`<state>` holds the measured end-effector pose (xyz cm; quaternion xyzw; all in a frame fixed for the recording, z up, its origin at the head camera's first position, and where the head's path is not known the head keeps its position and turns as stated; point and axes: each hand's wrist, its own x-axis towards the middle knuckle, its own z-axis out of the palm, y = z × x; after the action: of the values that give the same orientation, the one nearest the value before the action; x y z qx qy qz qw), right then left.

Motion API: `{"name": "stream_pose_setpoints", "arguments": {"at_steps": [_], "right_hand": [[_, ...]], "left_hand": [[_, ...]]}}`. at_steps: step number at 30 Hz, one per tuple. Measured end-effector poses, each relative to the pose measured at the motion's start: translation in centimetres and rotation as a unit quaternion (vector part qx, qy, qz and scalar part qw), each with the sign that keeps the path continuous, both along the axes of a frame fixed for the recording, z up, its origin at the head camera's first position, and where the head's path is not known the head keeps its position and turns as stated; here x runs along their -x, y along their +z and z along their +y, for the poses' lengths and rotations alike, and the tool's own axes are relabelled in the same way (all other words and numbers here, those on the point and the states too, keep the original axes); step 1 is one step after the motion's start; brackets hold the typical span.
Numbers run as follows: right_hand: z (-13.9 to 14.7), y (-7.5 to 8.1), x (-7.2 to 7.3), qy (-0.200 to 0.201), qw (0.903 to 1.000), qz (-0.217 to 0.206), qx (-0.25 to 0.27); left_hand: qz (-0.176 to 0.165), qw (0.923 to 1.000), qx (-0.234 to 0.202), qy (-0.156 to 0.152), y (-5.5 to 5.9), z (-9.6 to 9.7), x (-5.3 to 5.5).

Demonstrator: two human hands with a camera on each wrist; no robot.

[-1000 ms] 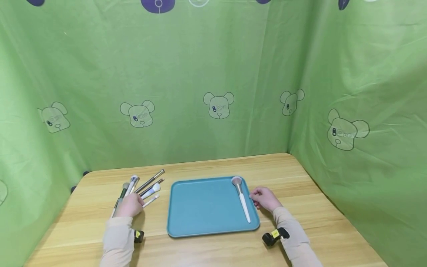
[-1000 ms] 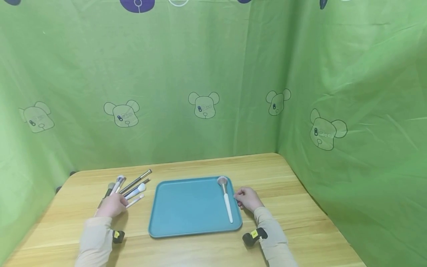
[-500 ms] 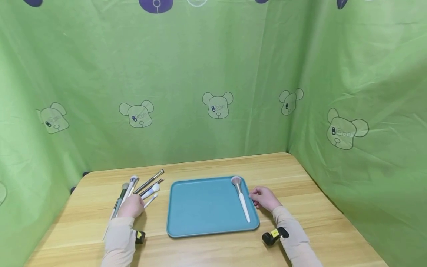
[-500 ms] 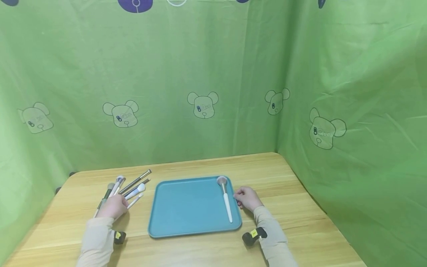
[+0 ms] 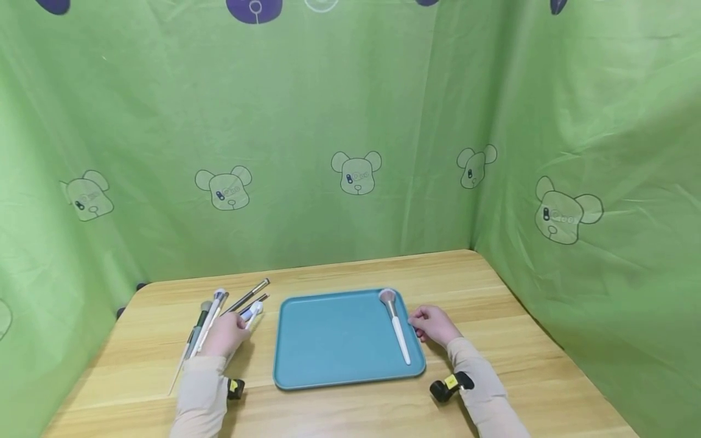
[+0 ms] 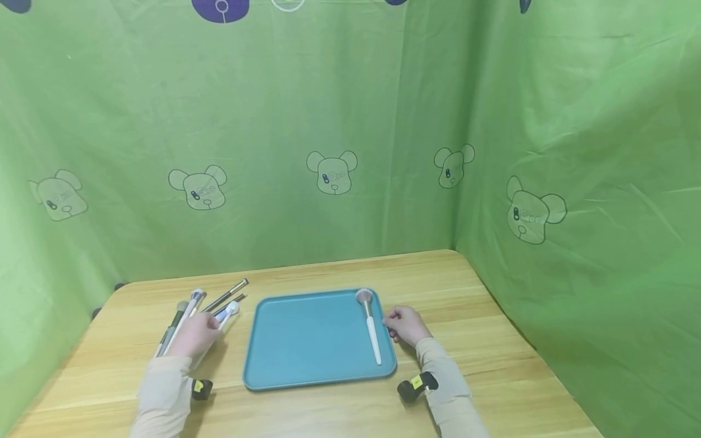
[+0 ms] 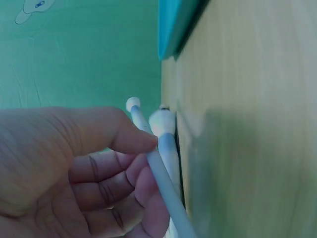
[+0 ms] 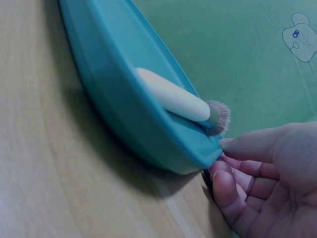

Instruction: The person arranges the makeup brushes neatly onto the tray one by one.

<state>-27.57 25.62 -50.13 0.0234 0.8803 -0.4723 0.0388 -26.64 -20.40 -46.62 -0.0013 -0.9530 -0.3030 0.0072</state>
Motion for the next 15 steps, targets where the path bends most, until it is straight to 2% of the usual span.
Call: {"name": "stream_pose_setpoints", "arguments": {"at_steps": [8, 15], "right_hand": [[0.0, 0.0, 0.0, -0.002, 1.0000, -0.002, -0.001], [-0.1, 0.2, -0.1, 0.000, 1.0000, -0.001, 0.003]], "left_hand": [[0.020, 0.9986, -0.048, 0.004, 1.4, 2.0, -0.1], [0.002, 0.9922, -0.125, 0.000, 2.4, 4.4, -0.1]]}}
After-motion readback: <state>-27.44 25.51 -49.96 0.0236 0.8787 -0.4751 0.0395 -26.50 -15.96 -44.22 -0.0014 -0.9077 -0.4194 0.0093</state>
